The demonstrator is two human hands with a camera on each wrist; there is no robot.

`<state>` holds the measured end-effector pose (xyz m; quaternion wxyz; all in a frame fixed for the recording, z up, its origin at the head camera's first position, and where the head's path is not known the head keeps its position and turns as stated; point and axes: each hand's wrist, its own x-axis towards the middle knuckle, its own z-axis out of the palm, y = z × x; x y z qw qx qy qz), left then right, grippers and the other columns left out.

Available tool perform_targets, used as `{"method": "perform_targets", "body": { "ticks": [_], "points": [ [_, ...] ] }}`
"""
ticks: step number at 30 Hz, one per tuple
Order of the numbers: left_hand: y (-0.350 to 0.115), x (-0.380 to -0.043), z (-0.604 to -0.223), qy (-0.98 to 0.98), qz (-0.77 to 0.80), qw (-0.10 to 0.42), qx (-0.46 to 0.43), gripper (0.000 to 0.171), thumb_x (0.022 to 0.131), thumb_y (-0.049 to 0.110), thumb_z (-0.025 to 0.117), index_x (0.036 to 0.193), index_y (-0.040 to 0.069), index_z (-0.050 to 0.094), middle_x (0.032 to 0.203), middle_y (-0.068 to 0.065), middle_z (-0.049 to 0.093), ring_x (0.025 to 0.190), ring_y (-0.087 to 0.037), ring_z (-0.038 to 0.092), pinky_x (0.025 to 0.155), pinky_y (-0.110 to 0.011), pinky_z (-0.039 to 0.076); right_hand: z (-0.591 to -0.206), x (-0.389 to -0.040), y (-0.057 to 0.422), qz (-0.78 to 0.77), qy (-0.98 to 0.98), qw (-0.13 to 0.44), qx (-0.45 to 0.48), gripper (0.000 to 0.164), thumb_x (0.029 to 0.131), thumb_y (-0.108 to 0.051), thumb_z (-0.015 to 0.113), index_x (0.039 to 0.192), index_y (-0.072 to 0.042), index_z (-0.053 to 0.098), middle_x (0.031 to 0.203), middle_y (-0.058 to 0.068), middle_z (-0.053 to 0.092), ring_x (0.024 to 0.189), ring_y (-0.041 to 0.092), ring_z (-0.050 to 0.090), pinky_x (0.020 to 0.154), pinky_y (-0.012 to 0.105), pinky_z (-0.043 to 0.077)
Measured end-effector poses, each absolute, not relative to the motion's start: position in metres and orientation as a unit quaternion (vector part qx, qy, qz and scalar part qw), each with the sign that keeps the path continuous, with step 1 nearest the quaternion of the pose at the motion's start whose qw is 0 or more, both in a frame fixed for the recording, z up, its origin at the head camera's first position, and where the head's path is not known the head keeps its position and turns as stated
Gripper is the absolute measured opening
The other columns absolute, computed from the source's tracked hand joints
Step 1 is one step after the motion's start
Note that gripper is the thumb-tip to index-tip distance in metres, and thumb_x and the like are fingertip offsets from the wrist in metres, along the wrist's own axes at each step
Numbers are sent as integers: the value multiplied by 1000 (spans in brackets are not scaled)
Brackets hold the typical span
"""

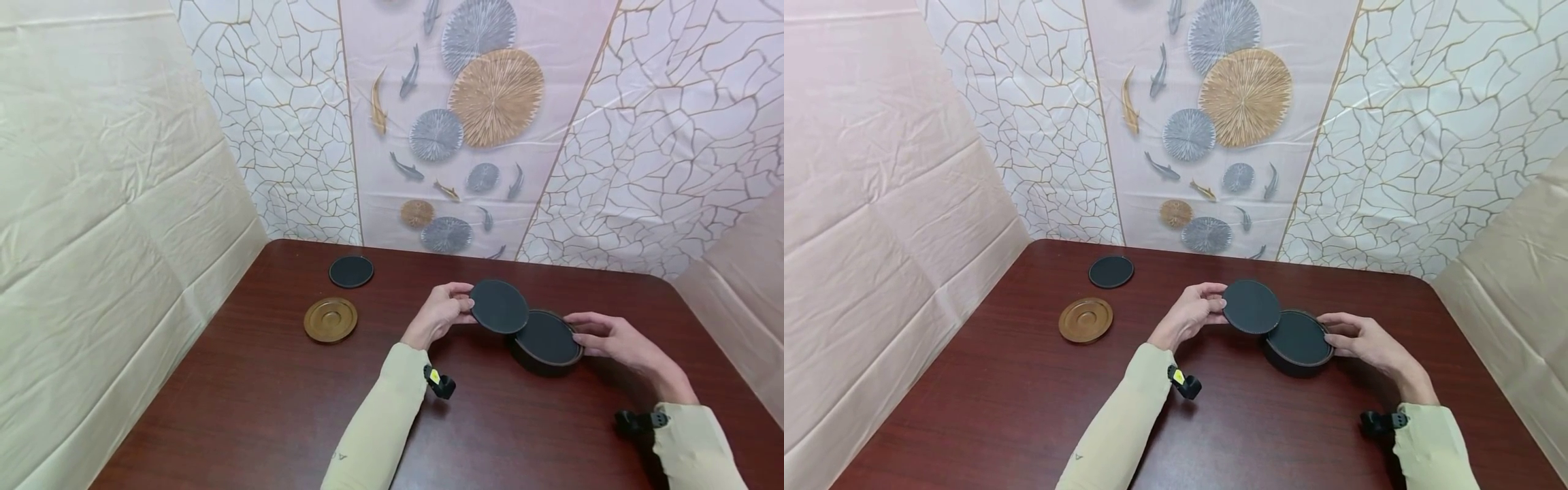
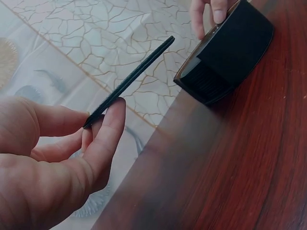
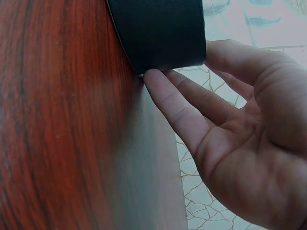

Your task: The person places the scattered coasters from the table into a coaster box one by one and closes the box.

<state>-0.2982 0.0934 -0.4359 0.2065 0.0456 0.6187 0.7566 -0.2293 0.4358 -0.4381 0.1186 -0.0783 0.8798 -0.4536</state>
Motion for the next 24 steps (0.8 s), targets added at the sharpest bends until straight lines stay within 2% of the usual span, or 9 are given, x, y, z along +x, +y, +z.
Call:
{"method": "perform_targets", "body": {
  "ticks": [8,14,18,24],
  "points": [
    [119,-291,-438,618,757,207,43,27,92,-4,62,116,7,65,94,-9,66,78,-19,71,76,-41,60,-438,-228,437,-446,885,114,-73,58,94,-26,67,142,-1,46,135,31,54,93,5,67,76,27,58],
    [139,-286,-442,618,759,205,34,26,91,-5,62,114,6,65,90,-9,64,73,-19,68,77,-46,59,-438,-228,437,-450,882,117,-75,58,94,-26,67,142,-1,46,136,32,53,95,3,67,77,27,58],
    [147,-283,-444,618,760,202,24,25,91,-5,62,112,7,66,91,-9,65,74,-21,69,74,-45,60,-439,-230,437,-450,882,114,-79,58,94,-24,67,142,0,46,135,32,53,94,3,67,77,28,59],
    [158,-279,-448,619,760,196,16,24,89,-7,63,111,4,66,93,-10,67,78,-22,70,72,-43,60,-441,-231,436,-456,878,116,-86,58,94,-22,67,142,2,45,134,34,53,98,-3,66,77,28,59]
  ]
}}
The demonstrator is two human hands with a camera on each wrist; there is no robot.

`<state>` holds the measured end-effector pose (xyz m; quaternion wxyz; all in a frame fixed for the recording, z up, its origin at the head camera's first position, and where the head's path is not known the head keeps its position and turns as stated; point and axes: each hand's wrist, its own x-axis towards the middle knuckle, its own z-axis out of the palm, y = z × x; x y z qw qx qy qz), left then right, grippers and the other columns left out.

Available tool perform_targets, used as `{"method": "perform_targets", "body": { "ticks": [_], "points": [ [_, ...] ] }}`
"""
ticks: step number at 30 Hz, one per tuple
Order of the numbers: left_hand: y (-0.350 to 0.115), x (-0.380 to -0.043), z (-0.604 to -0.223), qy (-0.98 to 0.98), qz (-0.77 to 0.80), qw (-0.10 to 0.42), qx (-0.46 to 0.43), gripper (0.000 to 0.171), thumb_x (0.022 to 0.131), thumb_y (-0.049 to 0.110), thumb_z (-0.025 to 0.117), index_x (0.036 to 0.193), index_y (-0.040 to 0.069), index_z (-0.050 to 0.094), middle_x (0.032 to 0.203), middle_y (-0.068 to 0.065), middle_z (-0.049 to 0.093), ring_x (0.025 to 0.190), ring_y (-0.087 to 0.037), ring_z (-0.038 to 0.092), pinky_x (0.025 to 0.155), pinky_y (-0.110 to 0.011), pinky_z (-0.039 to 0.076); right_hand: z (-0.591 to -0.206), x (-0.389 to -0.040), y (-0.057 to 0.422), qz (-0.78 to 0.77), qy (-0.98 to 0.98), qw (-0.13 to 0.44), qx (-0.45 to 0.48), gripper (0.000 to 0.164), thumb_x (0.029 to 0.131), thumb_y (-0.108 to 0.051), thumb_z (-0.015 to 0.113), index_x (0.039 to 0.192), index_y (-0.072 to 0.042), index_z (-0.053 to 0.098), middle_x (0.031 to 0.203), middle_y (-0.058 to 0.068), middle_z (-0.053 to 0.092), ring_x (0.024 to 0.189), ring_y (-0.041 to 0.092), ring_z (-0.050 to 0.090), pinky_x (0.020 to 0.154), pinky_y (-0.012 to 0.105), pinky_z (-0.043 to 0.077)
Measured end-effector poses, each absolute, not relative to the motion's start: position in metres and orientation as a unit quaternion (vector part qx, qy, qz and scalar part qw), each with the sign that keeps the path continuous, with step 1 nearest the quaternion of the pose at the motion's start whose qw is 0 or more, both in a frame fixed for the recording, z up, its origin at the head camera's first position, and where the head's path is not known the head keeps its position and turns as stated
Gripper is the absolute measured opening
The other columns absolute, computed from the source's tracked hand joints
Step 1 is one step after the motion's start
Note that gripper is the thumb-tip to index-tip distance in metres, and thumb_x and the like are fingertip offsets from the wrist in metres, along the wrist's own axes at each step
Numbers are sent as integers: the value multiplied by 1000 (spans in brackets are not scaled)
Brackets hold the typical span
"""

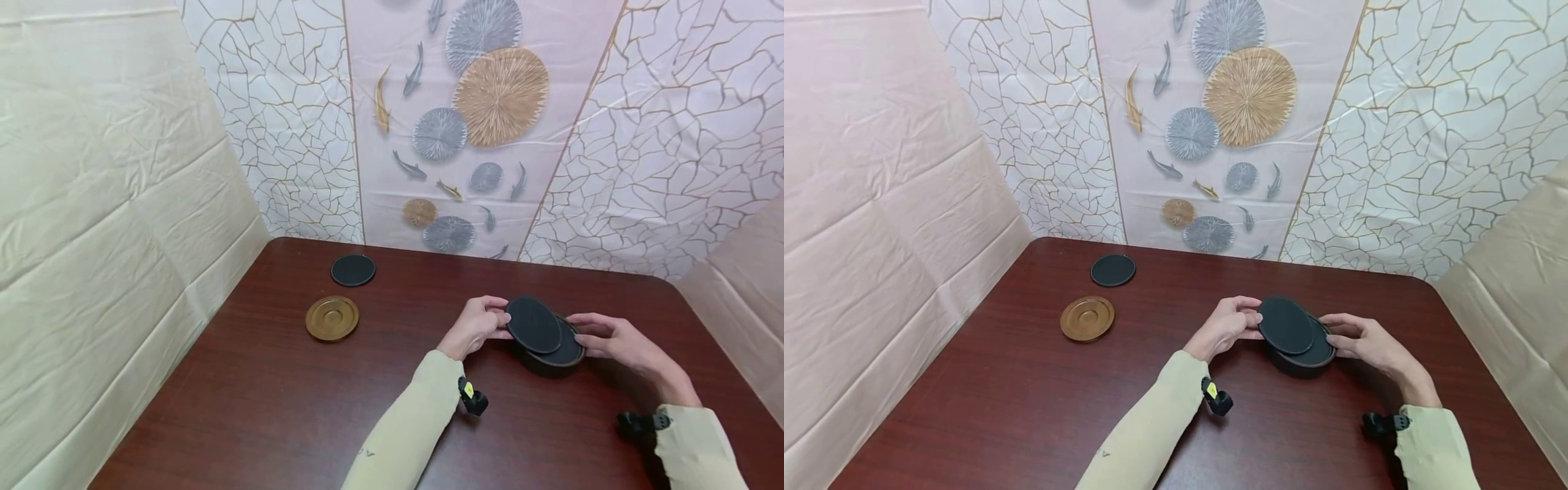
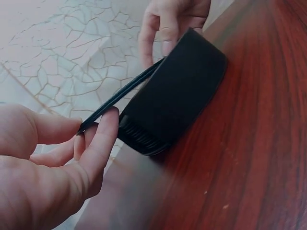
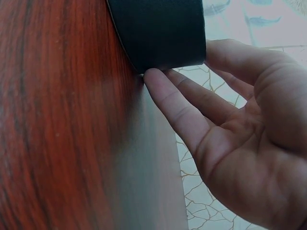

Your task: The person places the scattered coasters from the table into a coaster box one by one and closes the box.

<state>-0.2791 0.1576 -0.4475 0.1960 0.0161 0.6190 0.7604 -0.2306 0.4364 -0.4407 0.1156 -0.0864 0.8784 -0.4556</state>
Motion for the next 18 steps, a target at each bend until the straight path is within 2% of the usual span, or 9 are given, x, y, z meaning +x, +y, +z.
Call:
{"method": "perform_targets", "body": {
  "ticks": [4,11,18],
  "points": [
    [162,-277,-448,624,755,198,15,23,89,-6,64,110,4,66,92,-10,67,79,-22,70,71,-42,60,-442,-231,436,-458,878,114,-86,57,94,-21,67,141,2,45,133,32,55,98,-4,66,77,28,59],
    [169,-272,-446,652,736,184,11,19,88,-4,66,106,3,68,84,-7,66,69,-16,65,65,-37,60,-442,-231,435,-454,880,114,-81,58,93,-23,68,141,1,46,133,31,56,97,-2,66,77,27,59],
    [172,-274,-443,673,715,188,6,19,88,-3,67,105,6,69,86,-7,67,70,-16,65,65,-35,60,-440,-231,435,-460,878,111,-76,57,94,-25,67,140,1,47,123,17,65,93,5,69,77,28,59]
  ]
}}
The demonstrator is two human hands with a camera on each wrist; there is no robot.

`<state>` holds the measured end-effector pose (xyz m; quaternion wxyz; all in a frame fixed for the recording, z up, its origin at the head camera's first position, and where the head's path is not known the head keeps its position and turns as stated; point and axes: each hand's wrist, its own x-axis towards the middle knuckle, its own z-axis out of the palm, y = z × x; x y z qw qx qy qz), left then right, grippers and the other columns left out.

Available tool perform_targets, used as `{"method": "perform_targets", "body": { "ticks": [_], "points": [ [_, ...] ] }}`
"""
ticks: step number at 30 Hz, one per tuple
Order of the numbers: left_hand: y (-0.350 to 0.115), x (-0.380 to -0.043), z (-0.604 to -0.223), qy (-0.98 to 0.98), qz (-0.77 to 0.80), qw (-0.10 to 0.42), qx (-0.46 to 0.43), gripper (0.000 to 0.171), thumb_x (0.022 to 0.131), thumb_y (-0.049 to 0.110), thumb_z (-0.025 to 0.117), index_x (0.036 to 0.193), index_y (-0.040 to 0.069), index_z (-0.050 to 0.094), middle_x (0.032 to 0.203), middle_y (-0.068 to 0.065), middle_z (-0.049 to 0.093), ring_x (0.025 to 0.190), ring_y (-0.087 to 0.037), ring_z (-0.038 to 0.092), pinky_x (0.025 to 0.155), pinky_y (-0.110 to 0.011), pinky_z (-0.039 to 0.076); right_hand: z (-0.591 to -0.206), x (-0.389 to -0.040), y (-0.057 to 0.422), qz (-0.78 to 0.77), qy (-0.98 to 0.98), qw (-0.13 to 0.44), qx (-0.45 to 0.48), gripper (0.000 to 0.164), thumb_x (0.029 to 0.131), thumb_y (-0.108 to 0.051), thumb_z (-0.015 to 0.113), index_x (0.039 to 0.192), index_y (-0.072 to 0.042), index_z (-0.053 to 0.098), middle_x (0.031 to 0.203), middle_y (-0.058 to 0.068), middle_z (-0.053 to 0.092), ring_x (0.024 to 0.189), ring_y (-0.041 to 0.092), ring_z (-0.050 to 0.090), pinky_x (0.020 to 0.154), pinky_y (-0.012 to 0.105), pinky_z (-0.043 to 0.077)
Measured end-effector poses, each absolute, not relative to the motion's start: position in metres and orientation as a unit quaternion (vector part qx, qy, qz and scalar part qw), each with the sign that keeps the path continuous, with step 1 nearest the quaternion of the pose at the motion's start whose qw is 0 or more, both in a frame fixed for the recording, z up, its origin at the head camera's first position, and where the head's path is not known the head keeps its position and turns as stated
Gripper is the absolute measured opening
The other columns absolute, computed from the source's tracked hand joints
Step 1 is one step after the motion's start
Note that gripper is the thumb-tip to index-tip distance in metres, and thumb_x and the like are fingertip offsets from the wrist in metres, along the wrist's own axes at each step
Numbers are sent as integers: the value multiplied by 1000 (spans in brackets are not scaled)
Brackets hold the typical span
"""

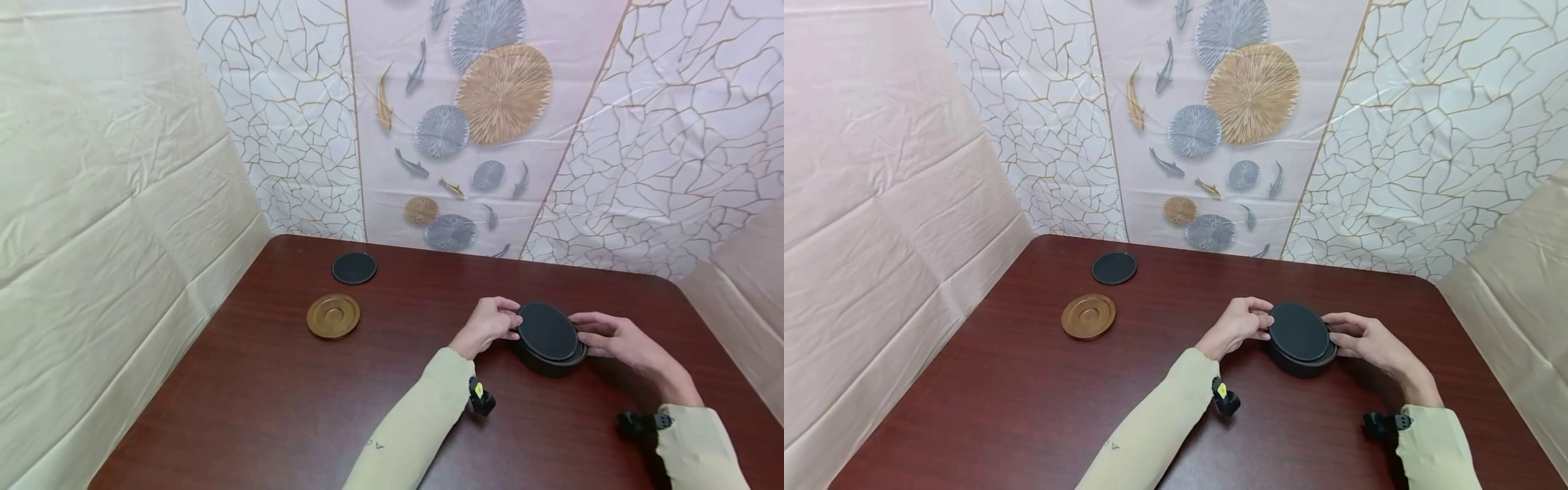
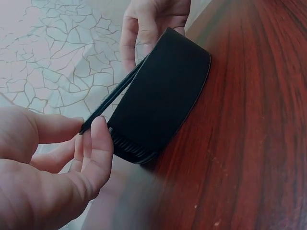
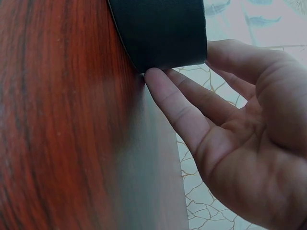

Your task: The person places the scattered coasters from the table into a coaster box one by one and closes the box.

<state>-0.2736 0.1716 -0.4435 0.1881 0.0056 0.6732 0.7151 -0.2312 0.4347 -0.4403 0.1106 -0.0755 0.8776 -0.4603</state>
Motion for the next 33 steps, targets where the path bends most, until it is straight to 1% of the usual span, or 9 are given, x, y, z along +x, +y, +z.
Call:
{"method": "perform_targets", "body": {
  "ticks": [3,10,13,15,19,21,23,28,33],
  "points": [
    [172,-273,-443,676,712,189,5,19,87,-4,68,104,5,69,85,-7,67,67,-16,65,65,-34,60,-439,-232,434,-465,875,112,-74,56,95,-23,66,141,2,46,124,18,65,95,3,68,77,28,59],
    [178,-273,-445,701,690,179,4,18,88,-3,68,103,5,67,83,-5,65,66,-15,64,63,-32,59,-438,-232,435,-462,877,113,-74,56,96,-23,64,142,2,44,133,32,54,95,3,67,78,28,59],
    [180,-273,-446,714,679,169,5,17,87,-3,69,102,5,67,80,-5,66,65,-14,63,63,-31,59,-438,-231,436,-465,875,116,-75,55,97,-22,63,142,2,43,134,33,53,96,2,67,78,29,59],
    [181,-272,-447,727,667,161,6,18,86,-2,71,101,5,67,79,-4,66,63,-13,62,63,-31,59,-440,-231,436,-473,870,117,-74,55,97,-22,62,142,3,43,132,30,56,97,2,67,78,29,59],
    [182,-270,-446,756,638,148,4,19,83,-1,74,99,9,68,76,-2,64,58,-12,59,65,-32,59,-442,-231,438,-484,864,118,-76,53,98,-20,61,142,4,42,125,11,64,97,3,68,79,30,59],
    [181,-269,-446,765,627,147,5,20,83,1,75,99,10,68,75,-2,63,58,-12,59,67,-33,59,-442,-230,438,-487,862,119,-78,52,99,-19,60,142,4,41,123,5,65,97,3,68,79,31,60],
    [180,-268,-445,767,624,149,8,21,83,1,75,100,11,67,74,-2,64,58,-13,60,68,-34,59,-441,-230,438,-487,861,120,-80,51,99,-18,58,142,4,41,125,9,64,98,3,68,79,32,60],
    [177,-267,-445,755,634,165,25,28,83,0,75,105,11,64,76,-4,64,61,-16,61,69,-37,59,-439,-230,436,-484,864,119,-79,51,100,-20,57,143,3,41,136,32,51,99,2,67,80,34,59],
    [172,-269,-448,751,635,173,43,28,84,1,75,107,10,64,78,-4,65,62,-16,61,69,-38,59,-438,-229,434,-473,870,116,-81,54,98,-22,61,142,2,42,134,33,52,98,1,67,79,32,60]
  ]
}}
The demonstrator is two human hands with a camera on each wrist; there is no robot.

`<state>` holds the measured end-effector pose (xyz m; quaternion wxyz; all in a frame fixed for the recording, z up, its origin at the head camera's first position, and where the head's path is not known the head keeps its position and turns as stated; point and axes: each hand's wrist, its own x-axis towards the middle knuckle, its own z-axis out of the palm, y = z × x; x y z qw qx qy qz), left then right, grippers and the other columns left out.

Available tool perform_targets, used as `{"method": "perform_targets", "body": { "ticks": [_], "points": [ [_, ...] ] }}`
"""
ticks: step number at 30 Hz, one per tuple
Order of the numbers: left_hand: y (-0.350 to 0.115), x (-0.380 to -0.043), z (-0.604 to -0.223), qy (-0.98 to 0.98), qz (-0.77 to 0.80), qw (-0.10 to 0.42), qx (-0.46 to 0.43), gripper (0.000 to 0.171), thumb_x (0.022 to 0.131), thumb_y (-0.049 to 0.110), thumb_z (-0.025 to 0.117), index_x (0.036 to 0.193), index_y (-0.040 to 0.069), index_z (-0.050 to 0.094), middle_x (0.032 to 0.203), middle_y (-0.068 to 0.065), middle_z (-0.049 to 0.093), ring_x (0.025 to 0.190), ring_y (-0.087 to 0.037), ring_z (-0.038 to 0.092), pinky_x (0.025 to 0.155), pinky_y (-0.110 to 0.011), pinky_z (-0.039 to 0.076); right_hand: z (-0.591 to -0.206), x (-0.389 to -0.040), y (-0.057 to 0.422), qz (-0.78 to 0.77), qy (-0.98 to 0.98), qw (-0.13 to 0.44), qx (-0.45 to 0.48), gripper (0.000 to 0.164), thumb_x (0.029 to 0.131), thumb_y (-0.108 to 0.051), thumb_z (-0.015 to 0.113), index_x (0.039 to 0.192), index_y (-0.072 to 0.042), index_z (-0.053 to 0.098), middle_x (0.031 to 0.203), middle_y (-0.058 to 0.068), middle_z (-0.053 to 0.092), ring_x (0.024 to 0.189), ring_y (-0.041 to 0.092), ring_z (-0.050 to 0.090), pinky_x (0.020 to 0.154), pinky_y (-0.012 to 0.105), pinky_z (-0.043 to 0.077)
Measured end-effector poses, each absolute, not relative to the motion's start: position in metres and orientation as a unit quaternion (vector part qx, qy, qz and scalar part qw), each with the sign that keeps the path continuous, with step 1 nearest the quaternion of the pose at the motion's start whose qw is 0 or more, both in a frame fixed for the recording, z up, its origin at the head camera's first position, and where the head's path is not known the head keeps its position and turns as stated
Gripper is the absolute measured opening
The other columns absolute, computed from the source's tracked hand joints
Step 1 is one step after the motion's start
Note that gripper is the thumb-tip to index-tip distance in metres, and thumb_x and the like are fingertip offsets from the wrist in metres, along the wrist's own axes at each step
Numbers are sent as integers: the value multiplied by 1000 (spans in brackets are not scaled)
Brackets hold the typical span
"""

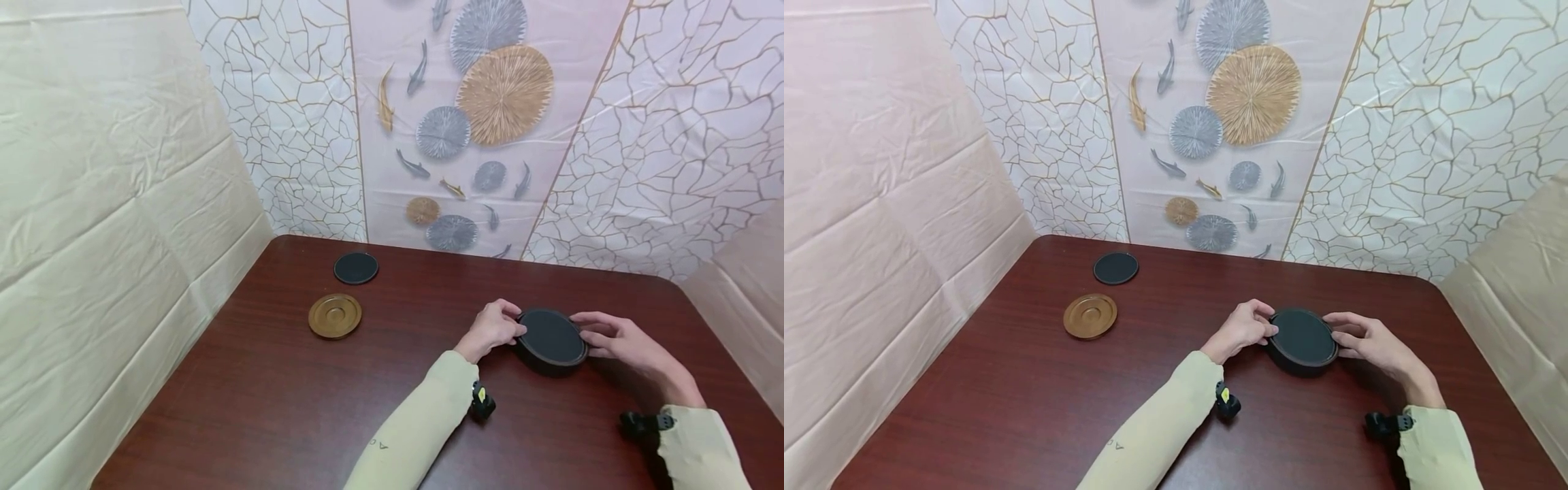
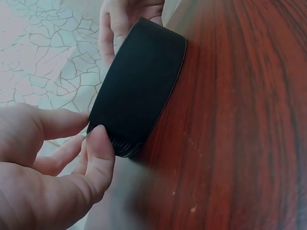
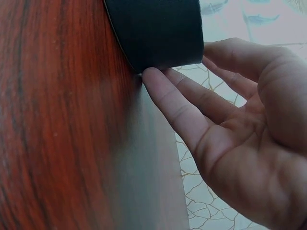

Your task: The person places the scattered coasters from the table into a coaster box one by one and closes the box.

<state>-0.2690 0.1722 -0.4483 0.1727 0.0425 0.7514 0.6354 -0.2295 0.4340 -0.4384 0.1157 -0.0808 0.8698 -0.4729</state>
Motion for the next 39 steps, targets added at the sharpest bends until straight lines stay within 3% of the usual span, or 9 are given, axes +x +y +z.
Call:
{"method": "perform_targets", "body": {
  "ticks": [7,14,19,23,27,30,34,39],
  "points": [
    [160,-275,-450,754,623,195,78,23,85,9,76,106,10,64,82,-1,67,67,-15,62,70,-39,59,-439,-229,434,-471,871,112,-85,53,97,-20,62,141,3,43,131,28,57,97,1,67,78,31,60],
    [132,-284,-443,769,593,215,110,24,88,16,74,108,10,64,81,-2,67,85,-28,67,70,-38,57,-438,-230,434,-483,863,115,-89,54,97,-19,63,142,3,43,121,1,66,98,1,67,79,30,59],
    [114,-294,-438,781,581,201,109,27,88,19,74,111,10,64,84,-2,67,90,-31,67,75,-39,57,-437,-229,436,-486,861,117,-93,54,97,-19,62,142,3,43,126,11,64,99,1,67,79,31,59],
    [103,-298,-435,787,575,199,104,28,89,20,74,112,9,63,84,-2,66,89,-29,67,77,-40,57,-438,-229,436,-490,858,123,-92,54,98,-19,61,143,3,41,124,2,64,100,1,67,80,31,59],
    [92,-302,-434,793,568,193,105,28,89,20,73,113,9,63,84,-2,65,86,-27,66,72,-36,56,-440,-229,437,-496,854,130,-88,54,98,-18,60,143,4,40,126,6,62,101,2,67,81,31,59],
    [82,-309,-433,798,561,186,114,29,90,20,72,115,8,62,84,-2,65,86,-28,65,68,-35,55,-441,-230,438,-506,849,135,-77,55,98,-19,61,144,3,40,124,2,64,102,2,67,82,32,59],
    [66,-318,-431,807,549,181,121,35,92,20,69,122,7,59,89,-3,65,93,-32,65,73,-39,55,-441,-231,438,-514,843,137,-76,55,97,-19,62,143,3,40,115,-15,65,102,2,67,82,30,59],
    [48,-324,-425,816,535,179,125,39,94,21,67,127,6,56,98,-6,65,102,-33,64,81,-43,56,-440,-230,440,-518,838,141,-100,54,98,-16,61,142,6,39,118,-13,65,102,2,67,81,31,59]
  ]
}}
